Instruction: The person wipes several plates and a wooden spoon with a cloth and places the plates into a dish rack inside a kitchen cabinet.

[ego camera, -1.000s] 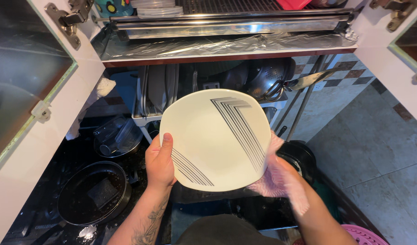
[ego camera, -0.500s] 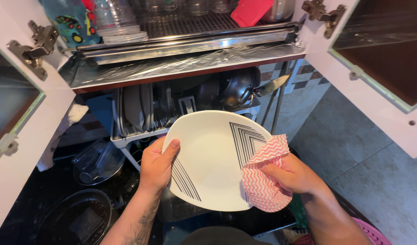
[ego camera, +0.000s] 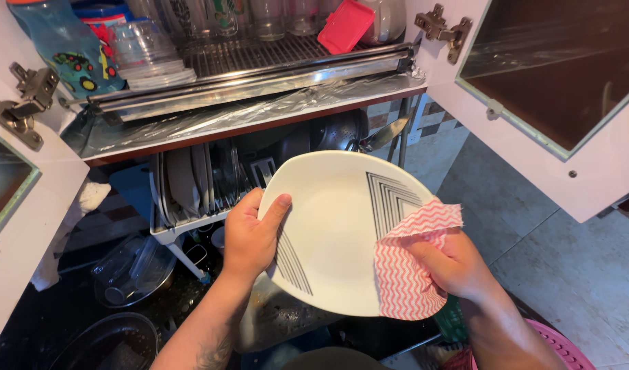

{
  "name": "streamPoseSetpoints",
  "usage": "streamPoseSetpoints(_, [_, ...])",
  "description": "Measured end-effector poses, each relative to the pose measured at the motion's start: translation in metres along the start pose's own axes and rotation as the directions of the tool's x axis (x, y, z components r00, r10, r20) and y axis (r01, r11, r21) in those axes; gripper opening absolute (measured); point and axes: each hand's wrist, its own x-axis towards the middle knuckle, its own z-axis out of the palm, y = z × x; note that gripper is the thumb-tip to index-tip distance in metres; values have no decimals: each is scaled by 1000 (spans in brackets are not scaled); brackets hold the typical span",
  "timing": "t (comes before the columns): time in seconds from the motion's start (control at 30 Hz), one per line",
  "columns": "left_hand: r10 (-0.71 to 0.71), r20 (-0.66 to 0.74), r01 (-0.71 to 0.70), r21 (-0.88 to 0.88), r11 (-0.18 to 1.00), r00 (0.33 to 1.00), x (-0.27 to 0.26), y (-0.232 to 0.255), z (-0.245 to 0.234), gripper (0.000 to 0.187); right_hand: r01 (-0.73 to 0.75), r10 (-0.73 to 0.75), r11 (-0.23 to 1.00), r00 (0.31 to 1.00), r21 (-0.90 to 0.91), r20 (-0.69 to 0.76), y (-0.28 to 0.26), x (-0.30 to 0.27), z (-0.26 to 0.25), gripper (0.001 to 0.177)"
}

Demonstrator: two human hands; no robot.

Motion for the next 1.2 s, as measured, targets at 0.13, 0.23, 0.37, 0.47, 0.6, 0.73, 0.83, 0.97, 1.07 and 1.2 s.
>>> streamPoseSetpoints(0.13, [122, -47, -118, 85, 989, 991, 8, 22, 14, 33, 116, -118, 993, 978, -22, -175, -53, 11, 13, 22])
streamPoseSetpoints(0.23, [318, -67, -305, 153, 940, 946, 9, 54, 26, 38, 66, -121, 981, 940, -180, -318, -38, -4, 2, 29])
streamPoseSetpoints(0.37, [699, 23, -671, 303, 677, 715, 9, 79, 41, 54, 86, -209, 951, 887, -297, -411, -56, -1, -8, 16])
streamPoseSetpoints(0.47, [739, 119, -734, 295, 612, 664, 4, 95, 58, 60, -47, -218, 900, 812, -433, -541, -81, 6, -12, 17])
streamPoseSetpoints(0.6, [781, 239, -815, 227, 533, 577, 3, 124, 78, 59, 55, -421, 810, 749, -584, -513, -124, 29, -15, 15])
streamPoseSetpoints(0.73, [786, 349, -860, 190, 473, 509, 1, 149, 95, 61, -28, -424, 813, 655, -582, -625, -158, 47, -19, 15])
streamPoseSetpoints(0.83, [788, 394, -879, 159, 449, 473, 7, 165, 108, 60, -71, -435, 809, 596, -584, -675, -181, 63, -22, 21])
streamPoseSetpoints(0.97, [829, 368, -906, 134, 401, 422, 16, 192, 121, 55, -50, -486, 800, 530, -598, -695, -215, 84, -24, 29])
streamPoseSetpoints(1.07, [929, 266, -966, 98, 241, 258, 29, 211, 134, 46, 72, -538, 819, 440, -569, -719, -236, 97, -13, 32])
streamPoseSetpoints(1.2, [944, 243, -974, 102, 204, 223, 54, 226, 150, 52, 20, -581, 775, 415, -631, -701, -237, 127, -41, 27])
